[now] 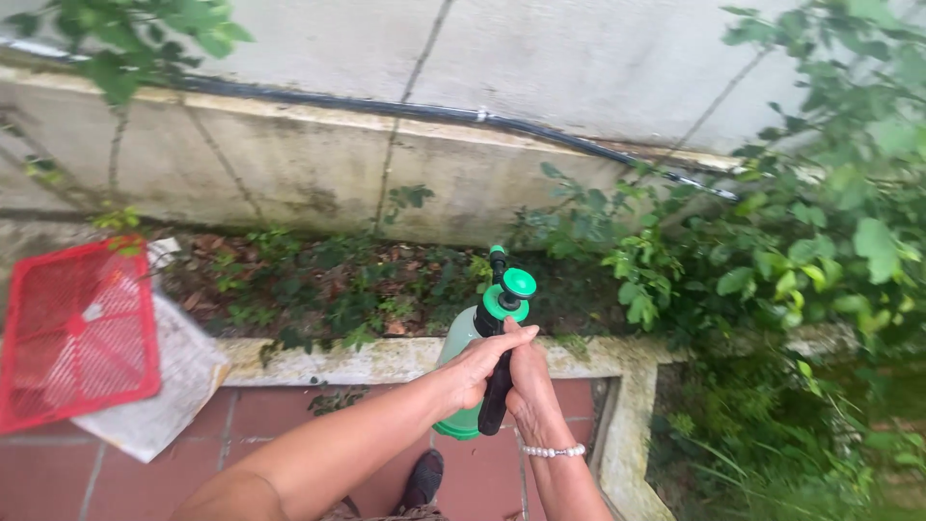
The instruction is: Spraying liquid on potted plants in a garden setting.
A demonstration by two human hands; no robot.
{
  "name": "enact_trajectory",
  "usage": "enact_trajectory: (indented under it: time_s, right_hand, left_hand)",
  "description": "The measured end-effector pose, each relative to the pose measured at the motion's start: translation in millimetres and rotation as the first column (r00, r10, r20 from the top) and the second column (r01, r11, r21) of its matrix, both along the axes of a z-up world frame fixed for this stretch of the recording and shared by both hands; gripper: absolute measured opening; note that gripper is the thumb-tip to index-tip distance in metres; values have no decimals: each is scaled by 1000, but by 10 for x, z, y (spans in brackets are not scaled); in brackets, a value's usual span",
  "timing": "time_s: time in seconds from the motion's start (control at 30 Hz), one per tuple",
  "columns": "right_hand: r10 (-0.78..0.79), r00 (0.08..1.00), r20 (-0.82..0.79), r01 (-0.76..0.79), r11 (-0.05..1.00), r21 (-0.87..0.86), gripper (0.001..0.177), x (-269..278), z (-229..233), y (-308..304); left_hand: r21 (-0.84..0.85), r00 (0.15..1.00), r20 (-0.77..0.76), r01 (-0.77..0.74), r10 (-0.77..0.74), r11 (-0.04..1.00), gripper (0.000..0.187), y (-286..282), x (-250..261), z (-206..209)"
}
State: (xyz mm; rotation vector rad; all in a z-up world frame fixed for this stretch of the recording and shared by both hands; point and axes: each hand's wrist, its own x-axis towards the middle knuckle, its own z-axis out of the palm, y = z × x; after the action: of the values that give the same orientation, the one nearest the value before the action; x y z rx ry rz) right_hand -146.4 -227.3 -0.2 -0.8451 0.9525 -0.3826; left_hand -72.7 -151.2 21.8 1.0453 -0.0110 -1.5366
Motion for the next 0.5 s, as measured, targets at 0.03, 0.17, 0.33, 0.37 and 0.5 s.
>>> enact_trajectory:
  time_s: [0.03, 0.17, 0.33, 0.37, 0.5]
  right_hand:
    - [-29, 1000, 5, 29, 999, -20, 35, -82, -39, -101]
    - [-115, 993, -5, 115, 993, -35, 40, -376, -18, -459]
    - [-263, 965, -18, 262, 965, -20, 46, -631, 245, -694]
    - [-267, 963, -18, 267, 964, -22, 46, -689, 225, -750]
    - [-319, 947, 34, 320, 945, -62, 44, -884, 151, -940]
  left_hand:
    - [5, 1000, 9, 29, -29, 1000, 81, -93, -59, 30]
    - [-3, 993, 23, 120, -120, 993, 81, -494, -282, 128]
    - [-48, 977, 1, 213, -213, 976, 84, -904, -546, 215]
    - [-50, 976, 1, 218, -218, 975, 84, -961, -593, 219]
    - [-73, 962, 2, 272, -272, 960, 89, -1147, -742, 250]
